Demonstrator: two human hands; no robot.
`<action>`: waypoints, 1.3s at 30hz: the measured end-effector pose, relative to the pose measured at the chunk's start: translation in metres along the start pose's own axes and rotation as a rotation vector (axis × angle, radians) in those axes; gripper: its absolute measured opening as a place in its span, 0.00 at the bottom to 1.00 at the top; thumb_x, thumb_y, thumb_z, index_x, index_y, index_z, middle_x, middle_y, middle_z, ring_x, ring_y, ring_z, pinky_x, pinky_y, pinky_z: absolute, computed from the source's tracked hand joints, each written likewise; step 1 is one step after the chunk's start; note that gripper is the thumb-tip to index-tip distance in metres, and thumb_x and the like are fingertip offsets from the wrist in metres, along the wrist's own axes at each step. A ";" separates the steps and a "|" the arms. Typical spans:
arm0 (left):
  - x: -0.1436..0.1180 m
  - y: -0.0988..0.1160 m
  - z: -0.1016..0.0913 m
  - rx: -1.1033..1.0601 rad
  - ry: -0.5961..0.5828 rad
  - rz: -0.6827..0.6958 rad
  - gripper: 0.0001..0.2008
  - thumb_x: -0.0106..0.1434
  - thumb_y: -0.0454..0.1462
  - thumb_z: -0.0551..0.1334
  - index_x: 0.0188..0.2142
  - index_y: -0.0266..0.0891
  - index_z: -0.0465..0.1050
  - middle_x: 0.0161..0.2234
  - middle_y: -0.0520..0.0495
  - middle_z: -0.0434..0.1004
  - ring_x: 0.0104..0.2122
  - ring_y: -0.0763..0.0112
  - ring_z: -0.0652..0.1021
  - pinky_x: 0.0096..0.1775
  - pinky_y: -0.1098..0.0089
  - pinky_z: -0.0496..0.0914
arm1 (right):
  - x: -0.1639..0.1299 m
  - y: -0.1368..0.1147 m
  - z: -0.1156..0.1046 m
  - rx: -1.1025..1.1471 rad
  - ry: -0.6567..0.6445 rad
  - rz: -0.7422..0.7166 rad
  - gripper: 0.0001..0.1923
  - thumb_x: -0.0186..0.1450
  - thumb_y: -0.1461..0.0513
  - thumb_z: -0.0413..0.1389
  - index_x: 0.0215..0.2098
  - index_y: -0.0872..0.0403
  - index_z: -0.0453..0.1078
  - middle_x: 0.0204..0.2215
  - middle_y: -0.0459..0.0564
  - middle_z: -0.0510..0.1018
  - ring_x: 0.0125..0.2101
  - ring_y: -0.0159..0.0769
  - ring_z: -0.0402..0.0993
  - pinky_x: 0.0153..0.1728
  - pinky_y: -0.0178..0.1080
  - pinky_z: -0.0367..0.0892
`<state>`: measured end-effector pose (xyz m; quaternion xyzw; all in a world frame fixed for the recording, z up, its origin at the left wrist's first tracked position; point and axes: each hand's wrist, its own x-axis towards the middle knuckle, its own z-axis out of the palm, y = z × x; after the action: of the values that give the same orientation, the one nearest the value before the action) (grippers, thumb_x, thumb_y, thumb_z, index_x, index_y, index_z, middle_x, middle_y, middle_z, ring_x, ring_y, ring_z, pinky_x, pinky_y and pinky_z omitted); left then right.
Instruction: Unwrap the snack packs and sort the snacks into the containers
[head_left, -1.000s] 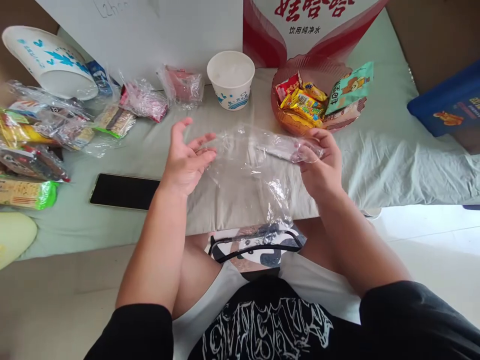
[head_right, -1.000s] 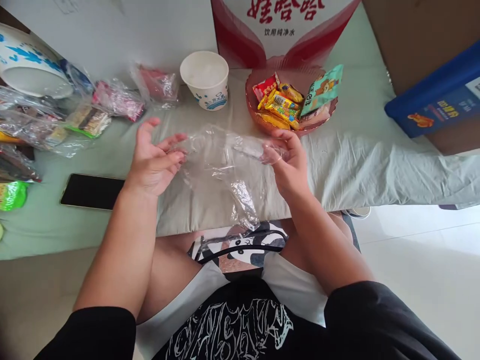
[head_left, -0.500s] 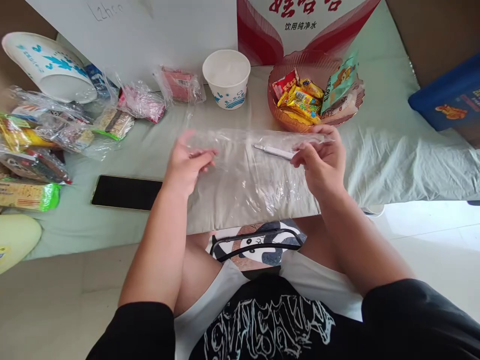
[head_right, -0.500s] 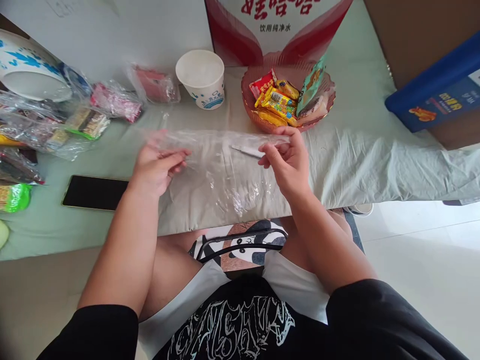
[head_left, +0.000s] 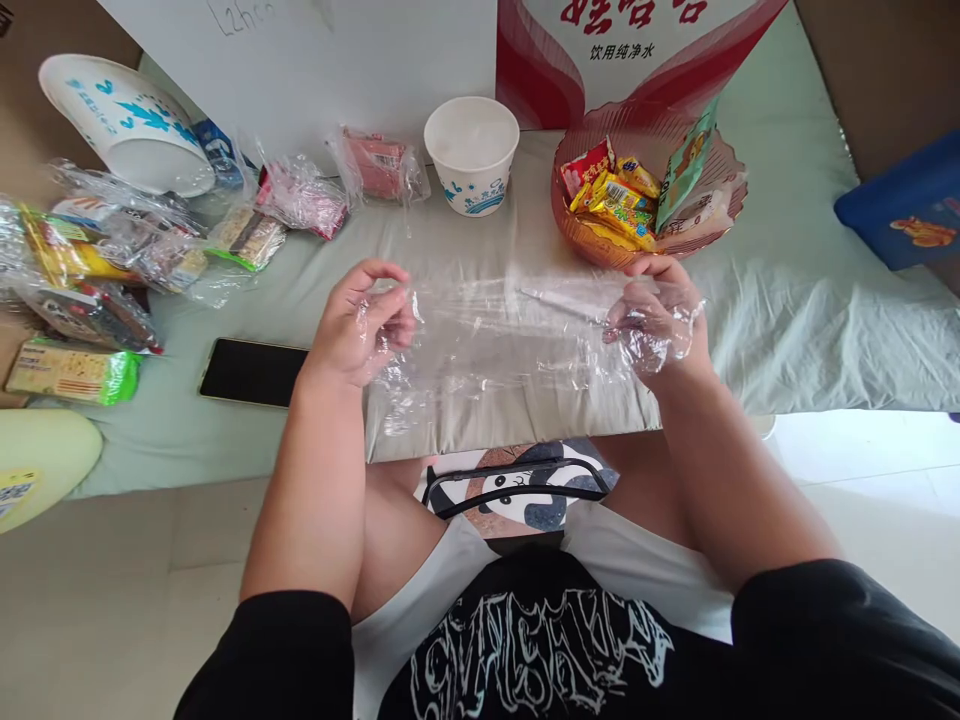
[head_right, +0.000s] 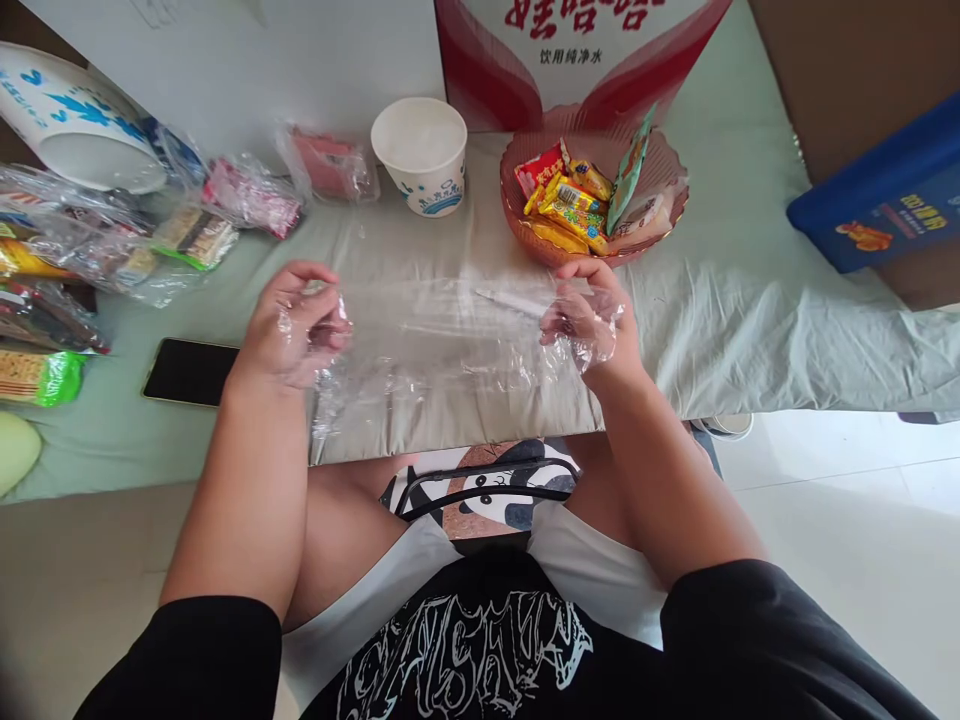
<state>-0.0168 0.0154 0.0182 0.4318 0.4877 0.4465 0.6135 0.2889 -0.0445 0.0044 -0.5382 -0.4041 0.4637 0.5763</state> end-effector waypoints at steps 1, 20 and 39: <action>0.001 0.001 -0.001 -0.068 -0.007 0.026 0.06 0.56 0.37 0.71 0.30 0.47 0.75 0.18 0.56 0.70 0.17 0.77 0.67 0.21 0.73 0.59 | 0.001 0.001 -0.003 0.035 -0.016 0.001 0.23 0.56 0.45 0.69 0.38 0.45 0.66 0.19 0.37 0.69 0.17 0.31 0.66 0.19 0.36 0.64; 0.011 -0.004 -0.017 -0.153 -0.262 -0.151 0.18 0.42 0.34 0.75 0.33 0.42 0.74 0.39 0.49 0.78 0.25 0.78 0.74 0.15 0.78 0.43 | -0.007 -0.010 -0.045 0.441 -0.489 0.185 0.26 0.64 0.39 0.61 0.51 0.45 0.72 0.14 0.30 0.62 0.09 0.19 0.45 0.14 0.29 0.49; -0.004 -0.039 0.035 -0.025 -0.655 -0.065 0.51 0.45 0.59 0.78 0.64 0.45 0.69 0.62 0.35 0.77 0.62 0.43 0.77 0.58 0.51 0.75 | -0.017 0.018 0.041 -0.195 -0.298 0.167 0.09 0.63 0.59 0.61 0.31 0.51 0.65 0.18 0.40 0.72 0.17 0.26 0.65 0.20 0.33 0.63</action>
<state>0.0224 -0.0011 -0.0129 0.5292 0.2725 0.2696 0.7570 0.2438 -0.0514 -0.0092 -0.5486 -0.4816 0.5431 0.4149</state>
